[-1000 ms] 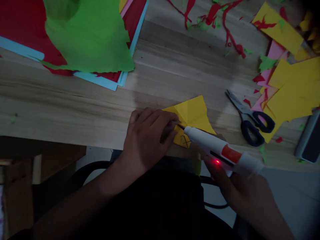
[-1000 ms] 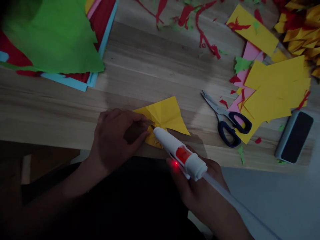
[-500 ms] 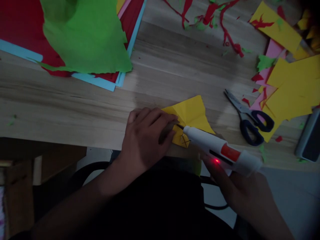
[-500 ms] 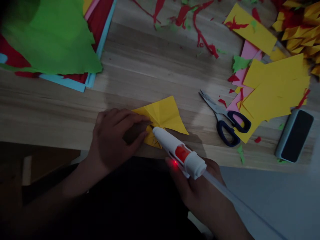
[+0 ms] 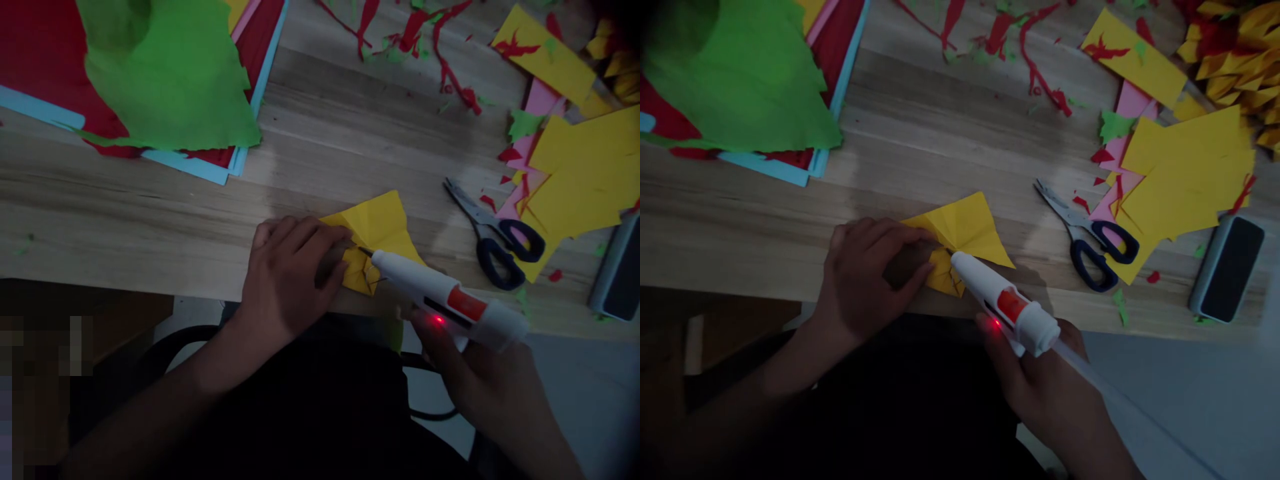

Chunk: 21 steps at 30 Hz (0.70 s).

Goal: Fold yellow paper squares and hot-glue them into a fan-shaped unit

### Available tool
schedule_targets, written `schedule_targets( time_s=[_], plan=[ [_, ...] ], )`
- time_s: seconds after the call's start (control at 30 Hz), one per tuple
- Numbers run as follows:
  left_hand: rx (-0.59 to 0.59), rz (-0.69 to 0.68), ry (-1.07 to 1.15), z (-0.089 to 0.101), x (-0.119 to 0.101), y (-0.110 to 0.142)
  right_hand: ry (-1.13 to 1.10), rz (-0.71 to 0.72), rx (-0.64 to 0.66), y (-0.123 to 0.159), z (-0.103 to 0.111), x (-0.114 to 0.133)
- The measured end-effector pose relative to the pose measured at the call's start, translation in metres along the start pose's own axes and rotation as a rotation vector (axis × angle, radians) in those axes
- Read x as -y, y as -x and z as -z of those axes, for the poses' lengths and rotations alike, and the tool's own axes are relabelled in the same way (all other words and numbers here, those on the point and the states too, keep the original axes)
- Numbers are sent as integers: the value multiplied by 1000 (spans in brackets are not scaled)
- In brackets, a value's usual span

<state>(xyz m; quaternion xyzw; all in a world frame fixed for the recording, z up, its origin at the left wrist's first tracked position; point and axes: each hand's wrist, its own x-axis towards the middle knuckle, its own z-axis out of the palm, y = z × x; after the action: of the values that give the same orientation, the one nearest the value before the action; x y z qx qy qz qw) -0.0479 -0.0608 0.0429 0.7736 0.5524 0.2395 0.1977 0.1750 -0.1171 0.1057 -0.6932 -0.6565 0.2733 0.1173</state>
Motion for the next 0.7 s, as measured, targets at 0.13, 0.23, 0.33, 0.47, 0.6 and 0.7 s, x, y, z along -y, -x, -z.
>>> schedule_targets(
  time_s=[0.13,0.23,0.33,0.47,0.6,0.7],
  plan=[
    [-14,11,33,-5,1,-1,-147,-160,-152,17,4,1],
    [-79,7,147,-4,2,1,-515,-164,-241,25,2,7],
    [-192,-14,453,15,1,6,-663,-35,-234,11,-14,28],
    [-153,8,615,65,6,21,-685,247,-92,-35,-58,88],
    [-400,247,511,108,31,34,-696,628,-31,-73,-109,169],
    [-655,391,473,134,62,40,-631,760,1,-82,-133,218]
  ],
)
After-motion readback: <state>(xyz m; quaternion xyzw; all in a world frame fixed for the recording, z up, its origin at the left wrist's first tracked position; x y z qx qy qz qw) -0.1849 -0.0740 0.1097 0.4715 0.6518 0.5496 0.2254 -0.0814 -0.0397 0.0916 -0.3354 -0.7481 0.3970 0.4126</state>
